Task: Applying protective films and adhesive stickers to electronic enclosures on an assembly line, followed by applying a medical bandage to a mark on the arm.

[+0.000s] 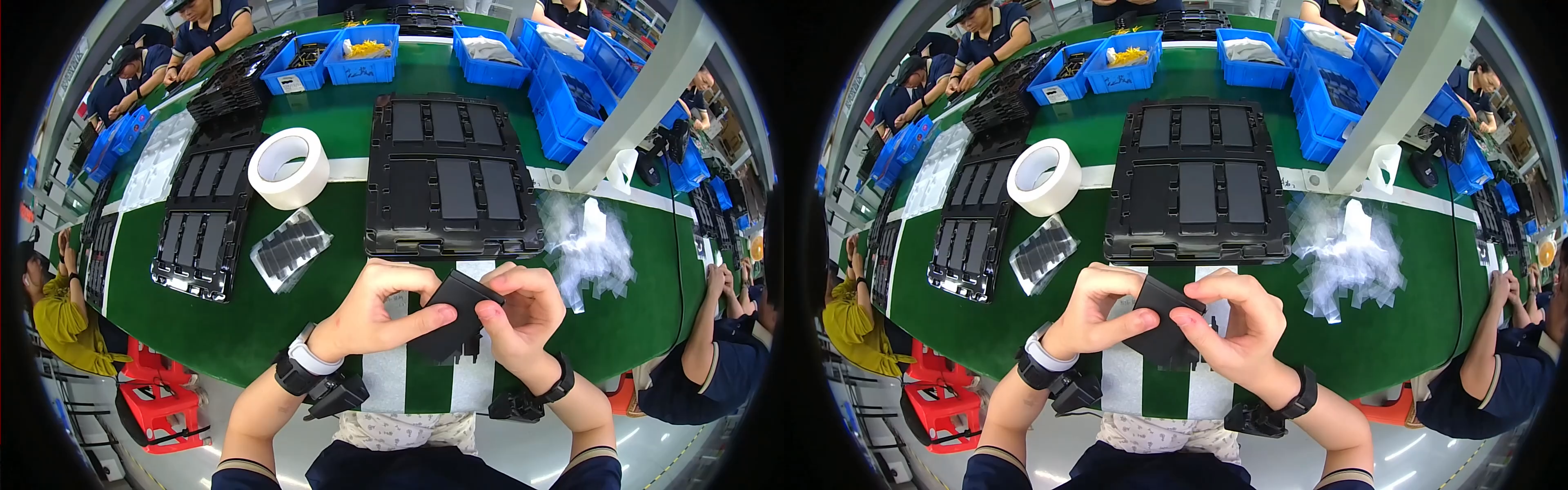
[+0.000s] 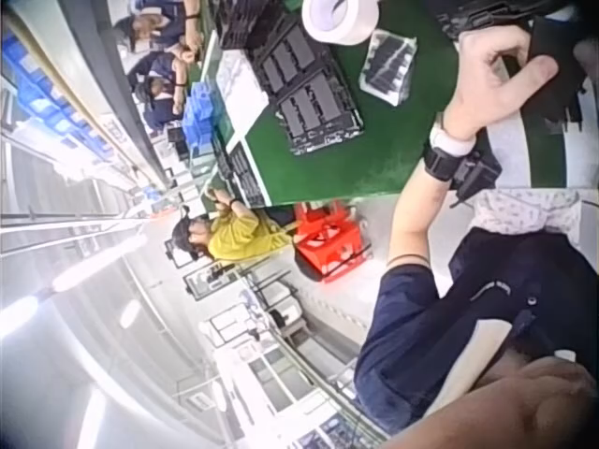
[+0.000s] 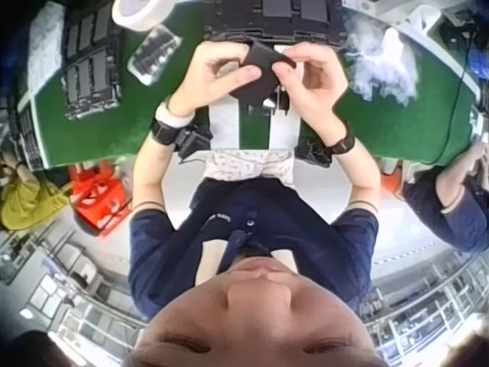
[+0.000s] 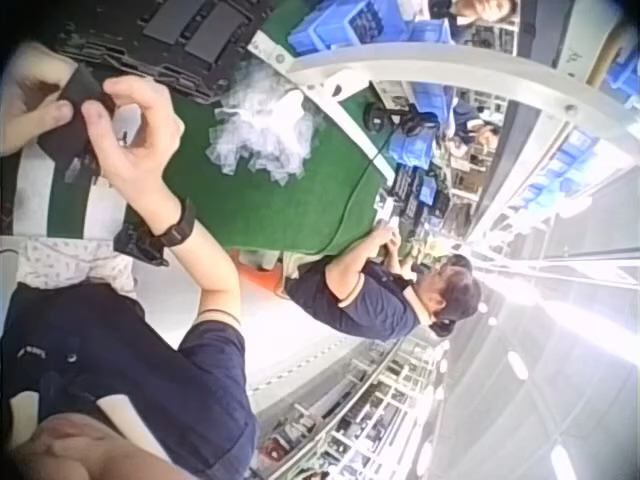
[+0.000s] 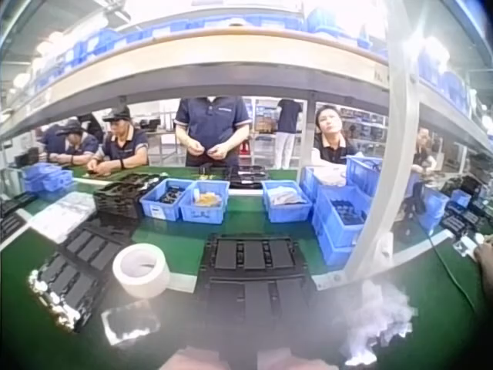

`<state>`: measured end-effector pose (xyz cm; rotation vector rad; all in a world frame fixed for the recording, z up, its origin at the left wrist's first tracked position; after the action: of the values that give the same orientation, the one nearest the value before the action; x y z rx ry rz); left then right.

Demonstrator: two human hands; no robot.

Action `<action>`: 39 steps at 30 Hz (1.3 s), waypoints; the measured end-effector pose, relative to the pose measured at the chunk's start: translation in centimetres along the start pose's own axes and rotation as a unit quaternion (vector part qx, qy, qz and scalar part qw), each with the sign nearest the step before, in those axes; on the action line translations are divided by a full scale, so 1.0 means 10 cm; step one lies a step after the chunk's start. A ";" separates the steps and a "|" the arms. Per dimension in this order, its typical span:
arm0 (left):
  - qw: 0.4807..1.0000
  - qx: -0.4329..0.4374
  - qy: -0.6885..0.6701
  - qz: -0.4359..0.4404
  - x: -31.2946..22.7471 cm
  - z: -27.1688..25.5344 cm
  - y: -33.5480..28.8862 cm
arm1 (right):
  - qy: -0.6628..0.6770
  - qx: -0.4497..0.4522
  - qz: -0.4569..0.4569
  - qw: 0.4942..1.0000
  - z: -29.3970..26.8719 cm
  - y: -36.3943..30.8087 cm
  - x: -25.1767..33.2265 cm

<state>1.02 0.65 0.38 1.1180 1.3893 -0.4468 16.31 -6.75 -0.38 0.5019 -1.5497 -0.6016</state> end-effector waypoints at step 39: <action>0.982 -0.153 0.094 -0.055 0.11 -0.08 0.04 | -0.184 0.044 0.103 0.976 -0.06 0.22 -0.24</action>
<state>1.13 1.82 -0.31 0.8494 1.6284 -0.1991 17.12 -3.61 -0.78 0.2981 -1.9595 -0.4846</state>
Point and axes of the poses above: each hand's wrist, its own y-axis towards the middle knuckle, its own z-axis out of the palm, x = y × z, the point moved 2 cm from there along y, towards the middle knuckle, and after that the axes turned 10 degrees about x, right-handed, at the moved point
